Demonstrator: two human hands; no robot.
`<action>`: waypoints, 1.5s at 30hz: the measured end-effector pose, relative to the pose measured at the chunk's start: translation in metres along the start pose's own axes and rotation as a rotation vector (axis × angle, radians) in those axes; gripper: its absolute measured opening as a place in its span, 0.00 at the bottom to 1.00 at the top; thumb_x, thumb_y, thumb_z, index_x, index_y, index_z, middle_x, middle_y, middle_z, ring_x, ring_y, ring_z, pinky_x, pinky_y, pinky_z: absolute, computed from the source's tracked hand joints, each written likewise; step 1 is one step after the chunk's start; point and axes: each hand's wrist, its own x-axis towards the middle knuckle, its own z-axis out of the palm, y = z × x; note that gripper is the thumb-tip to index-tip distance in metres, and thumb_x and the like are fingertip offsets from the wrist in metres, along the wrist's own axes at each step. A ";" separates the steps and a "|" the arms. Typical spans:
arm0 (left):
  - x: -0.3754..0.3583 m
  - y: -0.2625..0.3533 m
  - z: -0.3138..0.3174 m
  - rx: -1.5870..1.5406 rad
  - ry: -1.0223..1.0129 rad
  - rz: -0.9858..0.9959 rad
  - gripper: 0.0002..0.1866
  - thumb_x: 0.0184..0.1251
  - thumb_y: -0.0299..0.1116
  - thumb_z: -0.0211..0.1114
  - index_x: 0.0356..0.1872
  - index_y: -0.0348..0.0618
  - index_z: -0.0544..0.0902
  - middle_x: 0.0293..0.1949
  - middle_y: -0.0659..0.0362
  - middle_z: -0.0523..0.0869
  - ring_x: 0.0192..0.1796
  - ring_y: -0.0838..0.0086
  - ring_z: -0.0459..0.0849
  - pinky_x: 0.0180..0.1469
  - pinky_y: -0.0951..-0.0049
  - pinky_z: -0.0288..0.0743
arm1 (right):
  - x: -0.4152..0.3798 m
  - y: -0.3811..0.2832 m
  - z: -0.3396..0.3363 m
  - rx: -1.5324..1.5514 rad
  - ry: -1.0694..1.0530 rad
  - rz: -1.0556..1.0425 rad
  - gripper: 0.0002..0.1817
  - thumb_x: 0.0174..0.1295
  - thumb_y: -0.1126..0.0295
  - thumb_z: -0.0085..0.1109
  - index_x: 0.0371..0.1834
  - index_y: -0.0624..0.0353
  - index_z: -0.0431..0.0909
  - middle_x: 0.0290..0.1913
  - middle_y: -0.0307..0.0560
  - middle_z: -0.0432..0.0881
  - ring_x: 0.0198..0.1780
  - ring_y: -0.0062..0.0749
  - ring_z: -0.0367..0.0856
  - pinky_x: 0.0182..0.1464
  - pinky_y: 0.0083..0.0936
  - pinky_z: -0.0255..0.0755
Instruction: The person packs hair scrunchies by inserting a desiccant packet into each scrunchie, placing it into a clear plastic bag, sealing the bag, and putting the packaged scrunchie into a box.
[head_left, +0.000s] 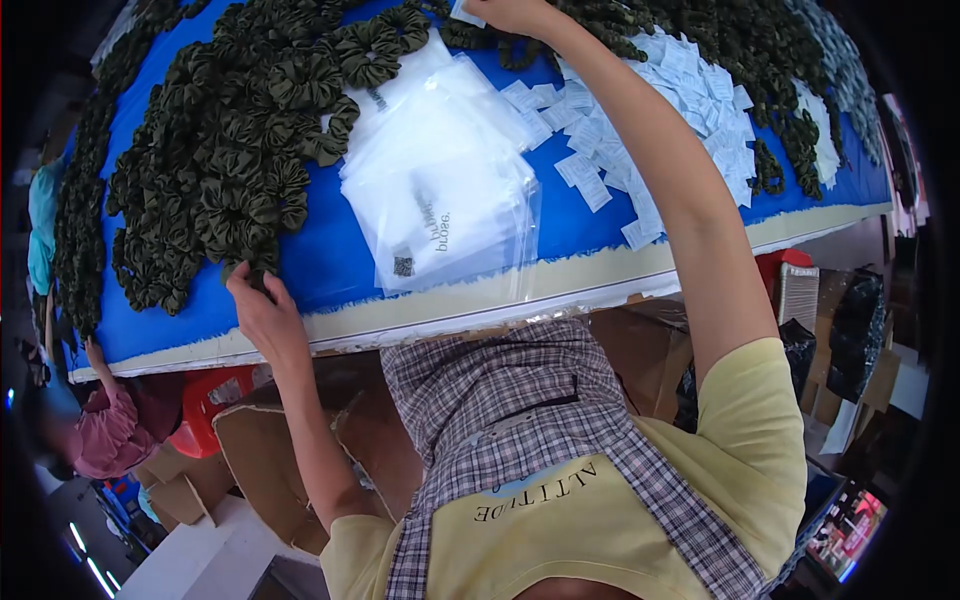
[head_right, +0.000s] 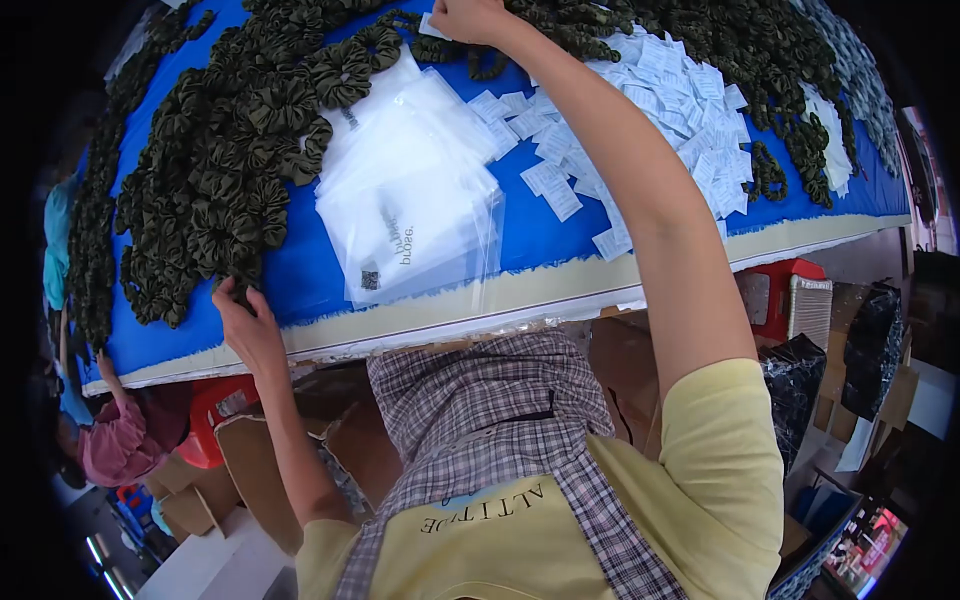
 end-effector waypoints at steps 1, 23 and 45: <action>-0.002 0.001 -0.007 -0.064 0.032 -0.047 0.21 0.73 0.28 0.64 0.64 0.38 0.73 0.48 0.48 0.84 0.44 0.59 0.83 0.48 0.63 0.78 | 0.000 -0.005 0.004 -0.120 0.120 -0.025 0.14 0.68 0.66 0.54 0.27 0.64 0.76 0.27 0.49 0.76 0.27 0.43 0.71 0.38 0.39 0.71; -0.112 0.165 -0.025 -1.668 -0.679 -0.451 0.28 0.77 0.39 0.66 0.68 0.36 0.67 0.55 0.52 0.79 0.54 0.73 0.78 0.57 0.74 0.75 | -0.293 -0.305 0.035 0.506 0.297 -0.029 0.11 0.67 0.77 0.61 0.51 0.62 0.80 0.49 0.43 0.81 0.43 0.27 0.78 0.46 0.22 0.70; -0.065 0.188 0.028 -0.656 -0.434 0.200 0.07 0.61 0.24 0.69 0.39 0.42 0.82 0.37 0.59 0.76 0.37 0.66 0.76 0.42 0.67 0.73 | -0.296 -0.259 0.029 0.470 0.357 0.468 0.04 0.72 0.75 0.59 0.45 0.63 0.77 0.32 0.39 0.80 0.31 0.22 0.70 0.36 0.19 0.66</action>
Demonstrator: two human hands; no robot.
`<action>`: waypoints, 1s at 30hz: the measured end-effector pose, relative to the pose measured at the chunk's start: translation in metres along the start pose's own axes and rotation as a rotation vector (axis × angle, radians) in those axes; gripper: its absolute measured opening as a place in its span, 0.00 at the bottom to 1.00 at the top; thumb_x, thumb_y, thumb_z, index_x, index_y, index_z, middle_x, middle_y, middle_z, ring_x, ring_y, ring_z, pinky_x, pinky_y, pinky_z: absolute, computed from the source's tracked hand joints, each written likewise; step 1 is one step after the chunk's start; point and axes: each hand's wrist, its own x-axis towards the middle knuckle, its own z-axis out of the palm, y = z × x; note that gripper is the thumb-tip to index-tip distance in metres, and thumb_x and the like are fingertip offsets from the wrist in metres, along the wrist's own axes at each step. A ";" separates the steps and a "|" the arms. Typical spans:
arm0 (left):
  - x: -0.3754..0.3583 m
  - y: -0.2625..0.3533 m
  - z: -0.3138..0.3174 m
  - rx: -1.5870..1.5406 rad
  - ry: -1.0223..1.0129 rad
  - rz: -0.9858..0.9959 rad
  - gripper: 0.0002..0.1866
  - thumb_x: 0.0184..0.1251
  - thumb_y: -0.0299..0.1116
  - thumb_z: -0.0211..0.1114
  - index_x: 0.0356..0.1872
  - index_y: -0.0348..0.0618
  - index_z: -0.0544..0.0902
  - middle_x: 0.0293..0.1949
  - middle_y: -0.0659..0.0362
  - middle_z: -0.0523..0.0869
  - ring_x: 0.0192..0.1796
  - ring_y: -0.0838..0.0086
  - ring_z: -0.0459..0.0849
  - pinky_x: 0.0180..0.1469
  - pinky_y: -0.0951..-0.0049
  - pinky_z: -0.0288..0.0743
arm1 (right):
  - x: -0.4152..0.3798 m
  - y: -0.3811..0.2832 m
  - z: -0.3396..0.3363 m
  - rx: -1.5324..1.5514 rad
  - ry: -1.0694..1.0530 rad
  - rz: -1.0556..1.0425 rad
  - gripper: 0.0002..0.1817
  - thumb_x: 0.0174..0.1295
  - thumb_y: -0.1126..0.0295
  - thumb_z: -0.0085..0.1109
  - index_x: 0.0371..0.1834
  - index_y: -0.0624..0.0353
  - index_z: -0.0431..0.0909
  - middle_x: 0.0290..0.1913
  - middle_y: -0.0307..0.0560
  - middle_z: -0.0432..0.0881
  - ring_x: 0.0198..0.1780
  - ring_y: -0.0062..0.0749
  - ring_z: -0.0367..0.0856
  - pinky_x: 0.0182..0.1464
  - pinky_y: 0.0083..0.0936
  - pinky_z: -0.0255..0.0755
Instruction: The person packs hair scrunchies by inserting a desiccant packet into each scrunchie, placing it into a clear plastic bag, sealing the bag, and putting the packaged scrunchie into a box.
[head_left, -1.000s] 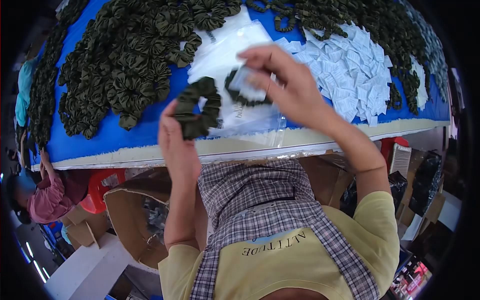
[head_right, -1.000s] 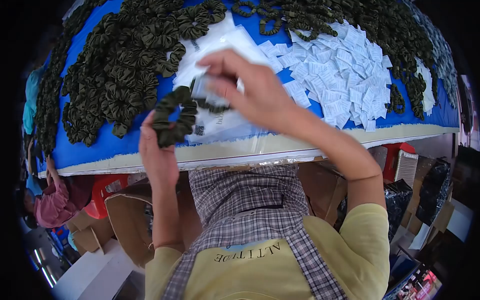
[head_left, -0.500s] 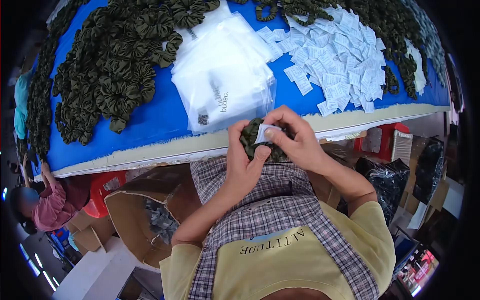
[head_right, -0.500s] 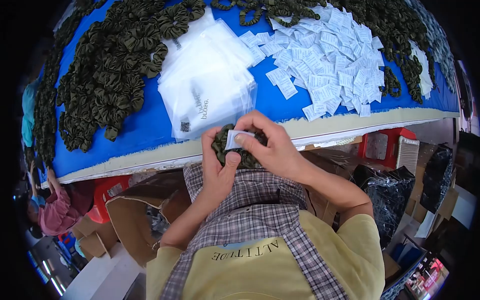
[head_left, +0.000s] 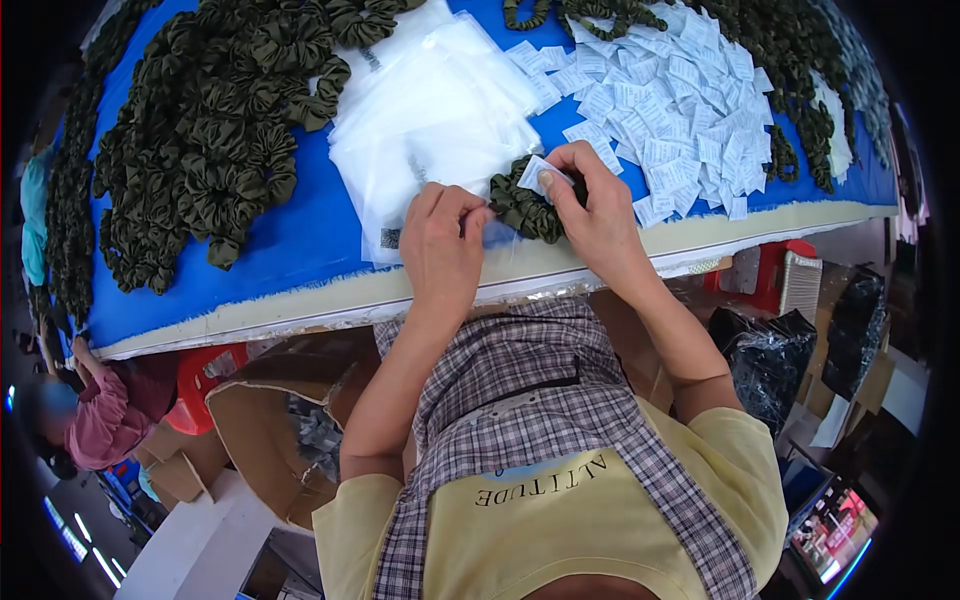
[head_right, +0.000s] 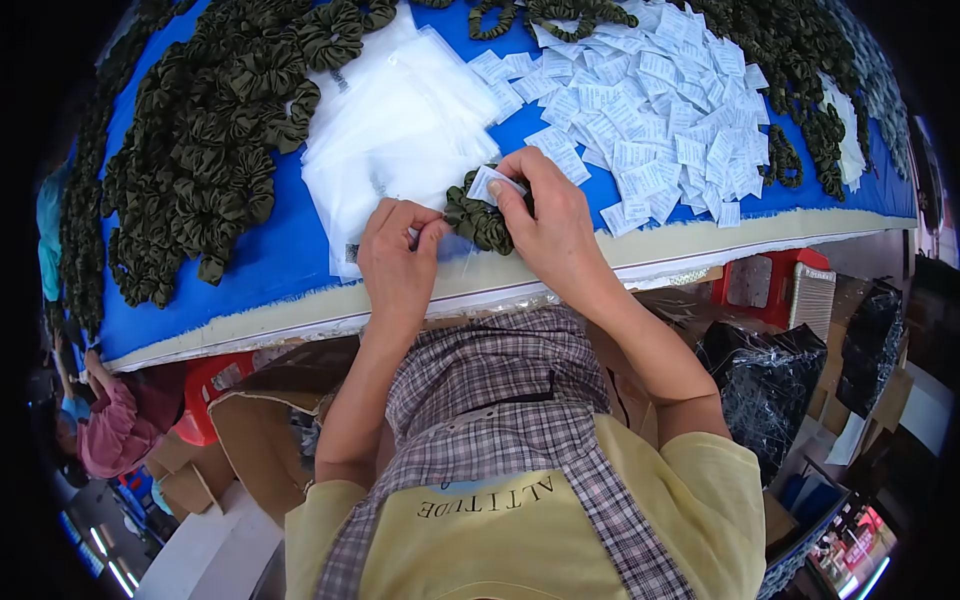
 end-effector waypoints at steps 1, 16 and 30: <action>0.001 -0.001 0.001 0.035 0.019 0.017 0.07 0.61 0.24 0.69 0.38 0.42 0.81 0.37 0.59 0.76 0.36 0.66 0.75 0.41 0.67 0.73 | 0.000 0.000 0.000 0.023 0.003 0.027 0.04 0.71 0.75 0.59 0.45 0.63 0.77 0.34 0.41 0.80 0.31 0.25 0.71 0.36 0.21 0.67; 0.000 0.000 -0.006 -0.171 0.165 0.171 0.05 0.70 0.26 0.65 0.39 0.41 0.76 0.36 0.59 0.75 0.31 0.68 0.73 0.35 0.68 0.70 | 0.003 -0.010 0.022 -0.024 0.033 -0.311 0.14 0.68 0.78 0.58 0.57 0.62 0.77 0.45 0.48 0.83 0.39 0.32 0.78 0.44 0.25 0.73; -0.044 0.014 0.010 -0.020 0.229 0.135 0.28 0.65 0.22 0.65 0.65 0.33 0.66 0.47 0.54 0.77 0.41 0.63 0.77 0.52 0.66 0.72 | -0.010 0.002 0.030 0.493 0.058 0.047 0.18 0.71 0.77 0.59 0.63 0.61 0.77 0.50 0.43 0.82 0.45 0.25 0.77 0.51 0.19 0.72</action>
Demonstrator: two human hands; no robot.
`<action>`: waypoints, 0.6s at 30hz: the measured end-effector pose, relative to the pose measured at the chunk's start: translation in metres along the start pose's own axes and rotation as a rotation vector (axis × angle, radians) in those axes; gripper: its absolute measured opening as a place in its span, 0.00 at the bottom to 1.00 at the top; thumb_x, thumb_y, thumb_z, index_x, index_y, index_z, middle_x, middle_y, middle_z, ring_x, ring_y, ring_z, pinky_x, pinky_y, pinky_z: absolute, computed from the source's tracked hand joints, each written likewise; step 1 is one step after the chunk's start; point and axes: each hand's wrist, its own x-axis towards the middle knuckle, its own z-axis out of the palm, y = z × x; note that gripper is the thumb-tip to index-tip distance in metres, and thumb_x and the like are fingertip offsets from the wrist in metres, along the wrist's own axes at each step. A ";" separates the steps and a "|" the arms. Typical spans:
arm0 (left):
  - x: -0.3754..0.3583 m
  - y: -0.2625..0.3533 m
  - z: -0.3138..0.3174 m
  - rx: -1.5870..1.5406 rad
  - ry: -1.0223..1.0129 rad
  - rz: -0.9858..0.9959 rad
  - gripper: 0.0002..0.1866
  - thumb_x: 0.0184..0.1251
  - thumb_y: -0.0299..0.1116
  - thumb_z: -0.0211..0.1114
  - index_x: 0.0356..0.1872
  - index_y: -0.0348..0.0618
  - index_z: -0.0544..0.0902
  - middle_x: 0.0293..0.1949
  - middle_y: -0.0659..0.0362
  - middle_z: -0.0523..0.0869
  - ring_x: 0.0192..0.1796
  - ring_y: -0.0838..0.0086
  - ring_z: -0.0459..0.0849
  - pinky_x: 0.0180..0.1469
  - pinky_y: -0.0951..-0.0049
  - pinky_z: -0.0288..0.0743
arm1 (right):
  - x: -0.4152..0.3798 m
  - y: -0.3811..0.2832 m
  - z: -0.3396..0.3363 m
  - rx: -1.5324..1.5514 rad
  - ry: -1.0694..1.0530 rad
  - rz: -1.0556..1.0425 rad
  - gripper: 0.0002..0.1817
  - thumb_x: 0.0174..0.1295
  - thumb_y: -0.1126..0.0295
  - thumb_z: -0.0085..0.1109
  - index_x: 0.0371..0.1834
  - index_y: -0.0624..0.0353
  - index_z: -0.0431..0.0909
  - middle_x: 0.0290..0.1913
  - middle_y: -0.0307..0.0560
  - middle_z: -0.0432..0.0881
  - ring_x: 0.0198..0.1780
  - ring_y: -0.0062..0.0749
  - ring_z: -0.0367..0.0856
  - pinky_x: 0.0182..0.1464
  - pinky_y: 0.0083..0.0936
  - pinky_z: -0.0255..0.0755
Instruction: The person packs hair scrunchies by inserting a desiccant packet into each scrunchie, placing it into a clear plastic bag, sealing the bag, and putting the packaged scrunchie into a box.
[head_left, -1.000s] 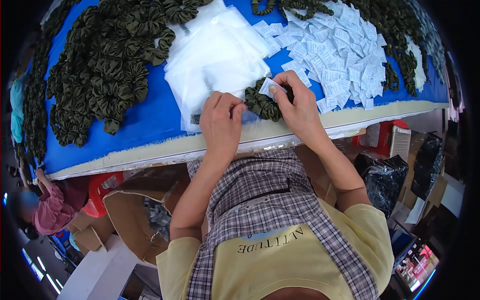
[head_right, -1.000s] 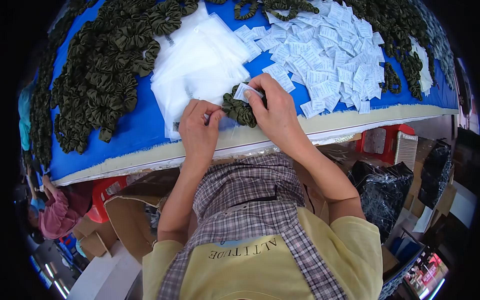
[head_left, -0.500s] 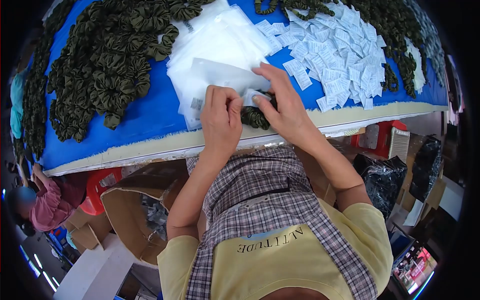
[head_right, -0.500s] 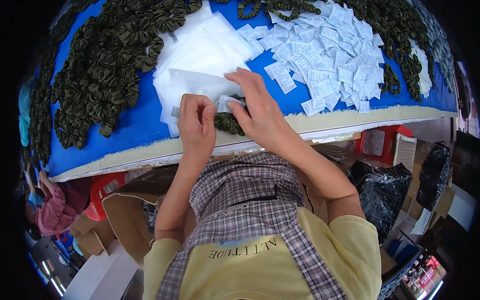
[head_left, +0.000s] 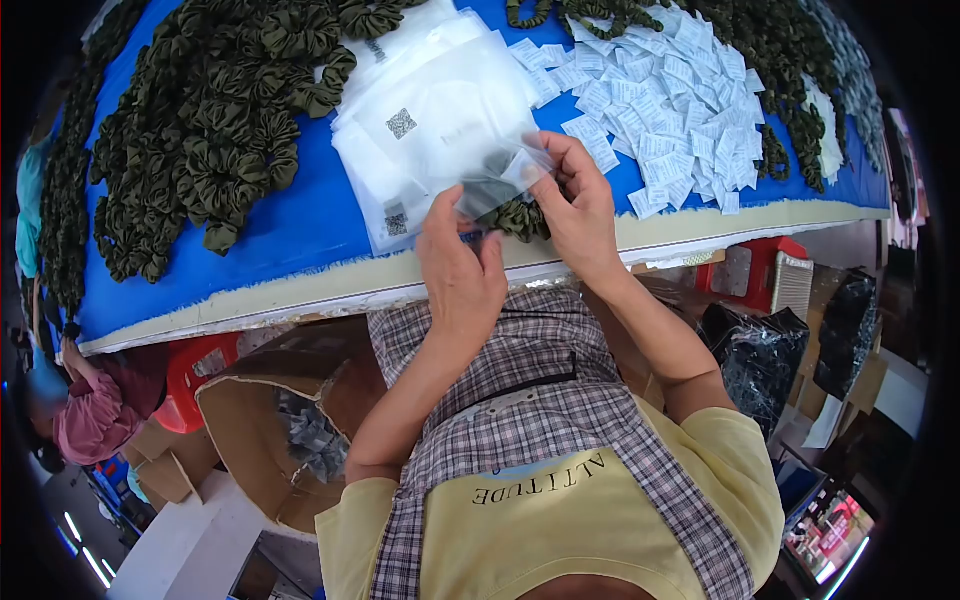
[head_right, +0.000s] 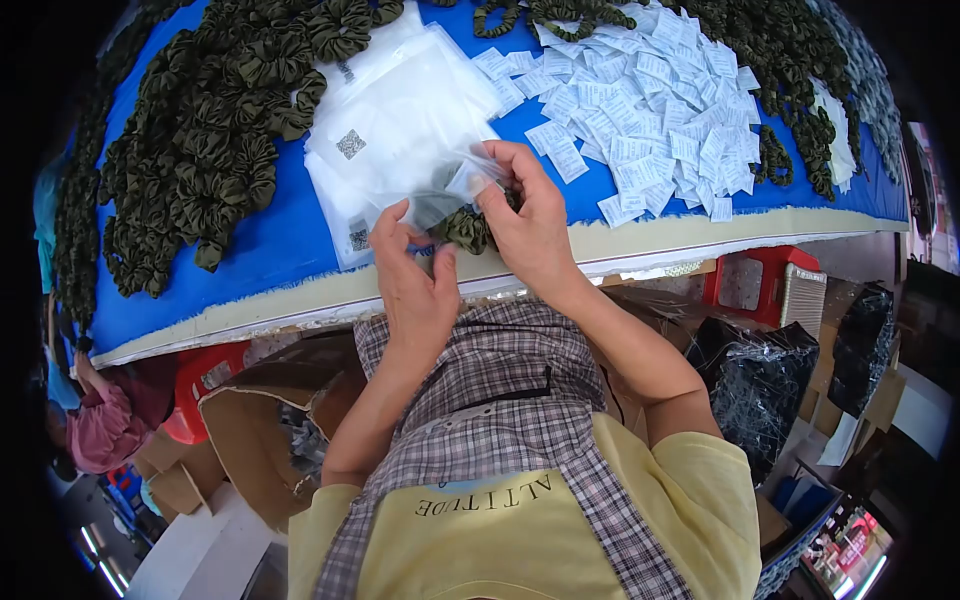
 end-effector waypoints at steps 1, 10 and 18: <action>0.000 0.001 0.002 -0.050 -0.043 -0.014 0.29 0.65 0.20 0.64 0.66 0.34 0.65 0.44 0.56 0.77 0.39 0.65 0.76 0.48 0.68 0.72 | 0.001 -0.001 0.000 -0.023 0.023 0.017 0.19 0.71 0.76 0.59 0.64 0.61 0.76 0.50 0.44 0.82 0.45 0.25 0.77 0.52 0.19 0.72; -0.006 0.012 0.018 -0.350 -0.219 -0.204 0.31 0.62 0.15 0.61 0.68 0.35 0.64 0.38 0.56 0.78 0.36 0.67 0.77 0.41 0.71 0.74 | 0.004 -0.005 0.010 -0.157 0.117 0.065 0.29 0.67 0.74 0.63 0.70 0.63 0.66 0.46 0.52 0.81 0.43 0.30 0.79 0.49 0.25 0.76; -0.002 0.016 -0.007 -0.640 -0.152 -0.423 0.35 0.64 0.14 0.60 0.72 0.38 0.58 0.30 0.61 0.76 0.31 0.79 0.74 0.35 0.81 0.69 | 0.006 -0.018 0.012 -0.544 0.045 0.024 0.27 0.63 0.73 0.68 0.63 0.62 0.66 0.31 0.47 0.80 0.27 0.31 0.79 0.31 0.28 0.74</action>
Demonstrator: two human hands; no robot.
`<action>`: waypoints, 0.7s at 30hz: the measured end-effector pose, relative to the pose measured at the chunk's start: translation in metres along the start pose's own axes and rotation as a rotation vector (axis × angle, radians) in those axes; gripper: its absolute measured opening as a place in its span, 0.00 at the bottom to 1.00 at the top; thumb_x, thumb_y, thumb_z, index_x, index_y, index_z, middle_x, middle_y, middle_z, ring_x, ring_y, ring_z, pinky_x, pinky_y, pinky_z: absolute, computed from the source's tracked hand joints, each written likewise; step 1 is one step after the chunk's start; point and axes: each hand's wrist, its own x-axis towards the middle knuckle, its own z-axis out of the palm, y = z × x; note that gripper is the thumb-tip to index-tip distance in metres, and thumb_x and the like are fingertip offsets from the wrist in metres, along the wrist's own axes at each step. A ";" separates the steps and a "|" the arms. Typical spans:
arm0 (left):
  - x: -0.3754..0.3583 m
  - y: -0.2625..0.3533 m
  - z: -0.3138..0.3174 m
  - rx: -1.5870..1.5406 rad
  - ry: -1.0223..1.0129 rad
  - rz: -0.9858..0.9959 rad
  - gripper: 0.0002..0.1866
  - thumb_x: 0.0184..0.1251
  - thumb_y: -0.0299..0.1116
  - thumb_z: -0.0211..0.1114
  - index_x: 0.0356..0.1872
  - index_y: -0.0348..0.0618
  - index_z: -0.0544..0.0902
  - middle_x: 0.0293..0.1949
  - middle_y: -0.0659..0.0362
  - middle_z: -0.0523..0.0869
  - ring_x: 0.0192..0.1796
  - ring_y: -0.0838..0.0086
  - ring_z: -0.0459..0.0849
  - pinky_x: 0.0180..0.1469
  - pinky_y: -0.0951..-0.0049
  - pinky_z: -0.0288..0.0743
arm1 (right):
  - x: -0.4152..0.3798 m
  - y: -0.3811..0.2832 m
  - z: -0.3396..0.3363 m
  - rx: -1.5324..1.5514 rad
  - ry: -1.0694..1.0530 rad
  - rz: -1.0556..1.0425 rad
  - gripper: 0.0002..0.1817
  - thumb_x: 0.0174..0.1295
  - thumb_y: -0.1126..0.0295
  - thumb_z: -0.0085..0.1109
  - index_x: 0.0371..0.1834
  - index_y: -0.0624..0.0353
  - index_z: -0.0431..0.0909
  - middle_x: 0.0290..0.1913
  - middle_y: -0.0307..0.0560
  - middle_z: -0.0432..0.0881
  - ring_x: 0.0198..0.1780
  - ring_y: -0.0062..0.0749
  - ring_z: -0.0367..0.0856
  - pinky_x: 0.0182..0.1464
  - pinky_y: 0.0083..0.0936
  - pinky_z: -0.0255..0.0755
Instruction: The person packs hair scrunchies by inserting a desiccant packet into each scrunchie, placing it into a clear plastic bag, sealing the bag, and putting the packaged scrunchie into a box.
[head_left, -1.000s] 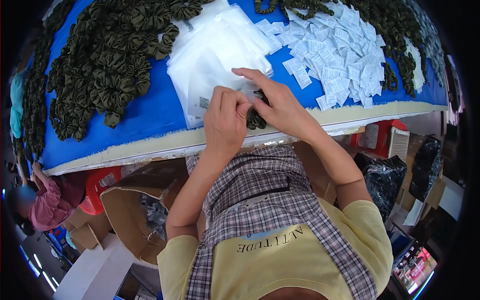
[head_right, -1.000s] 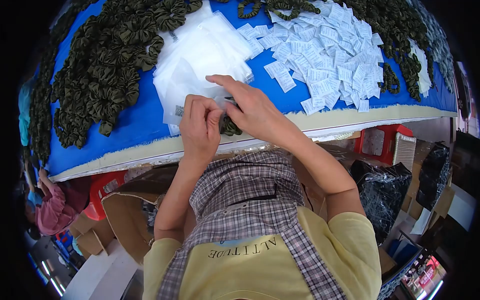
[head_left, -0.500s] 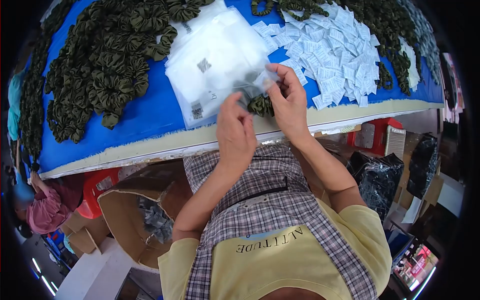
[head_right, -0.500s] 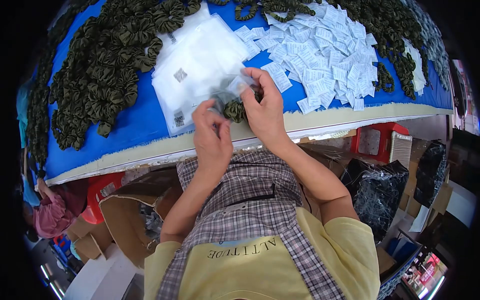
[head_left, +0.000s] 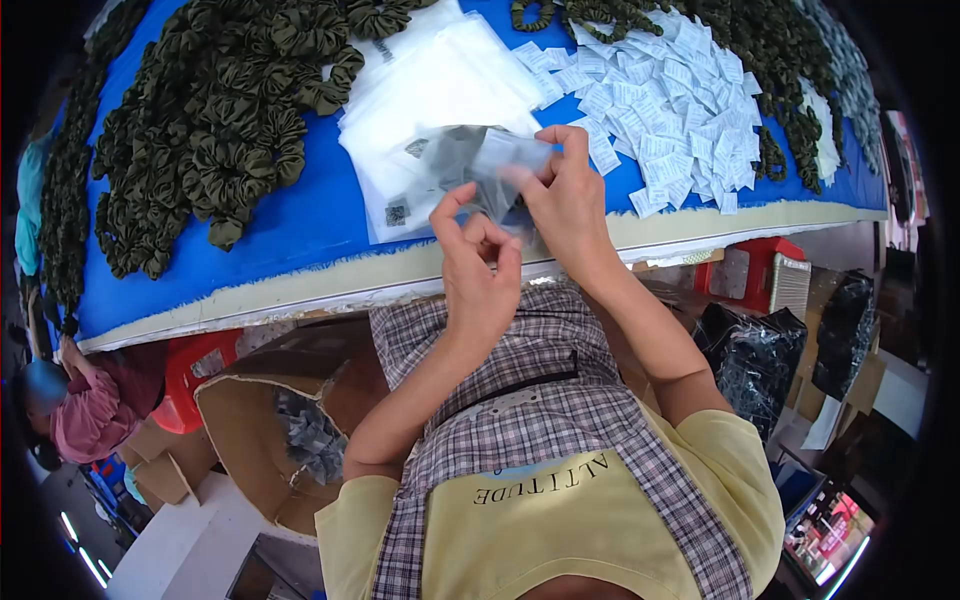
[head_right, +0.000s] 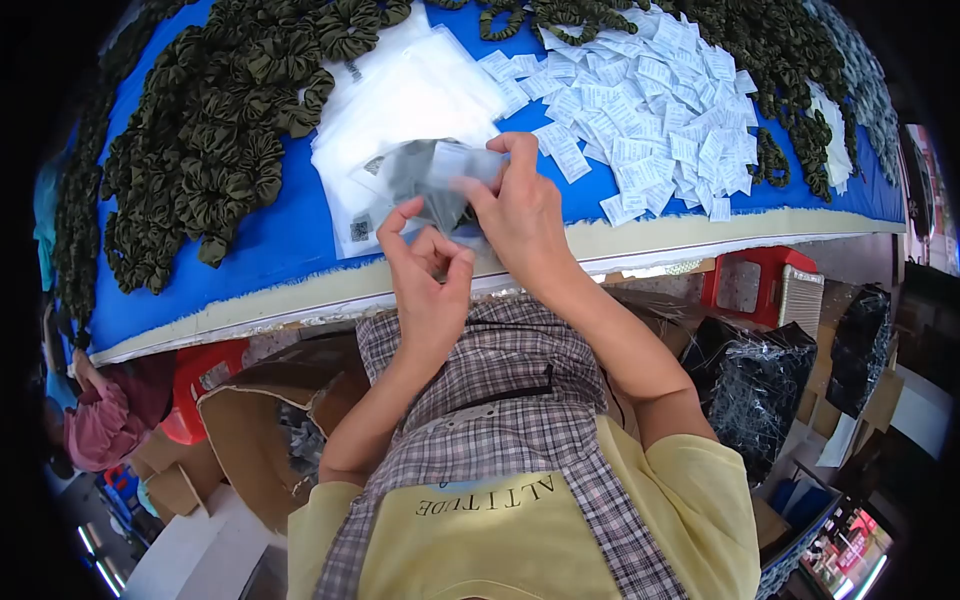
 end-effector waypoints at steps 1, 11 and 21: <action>-0.003 0.000 -0.002 -0.045 -0.002 -0.031 0.36 0.64 0.14 0.60 0.72 0.38 0.57 0.30 0.62 0.76 0.31 0.81 0.74 0.34 0.83 0.67 | 0.000 0.000 0.004 -0.078 0.035 -0.005 0.26 0.63 0.73 0.68 0.60 0.62 0.66 0.28 0.47 0.80 0.25 0.33 0.79 0.28 0.30 0.74; 0.020 0.036 -0.017 0.636 0.107 -0.061 0.34 0.64 0.18 0.63 0.70 0.38 0.58 0.29 0.60 0.76 0.27 0.75 0.74 0.32 0.72 0.71 | -0.008 -0.004 0.003 -0.144 0.045 -0.184 0.17 0.63 0.69 0.67 0.49 0.59 0.71 0.18 0.42 0.75 0.17 0.35 0.75 0.23 0.30 0.68; 0.016 0.009 -0.025 0.561 0.150 -0.053 0.31 0.68 0.19 0.62 0.68 0.35 0.57 0.32 0.51 0.81 0.32 0.63 0.86 0.37 0.63 0.80 | 0.005 -0.001 0.014 -0.415 0.238 -0.360 0.12 0.63 0.72 0.65 0.47 0.57 0.75 0.19 0.41 0.78 0.18 0.38 0.75 0.23 0.30 0.68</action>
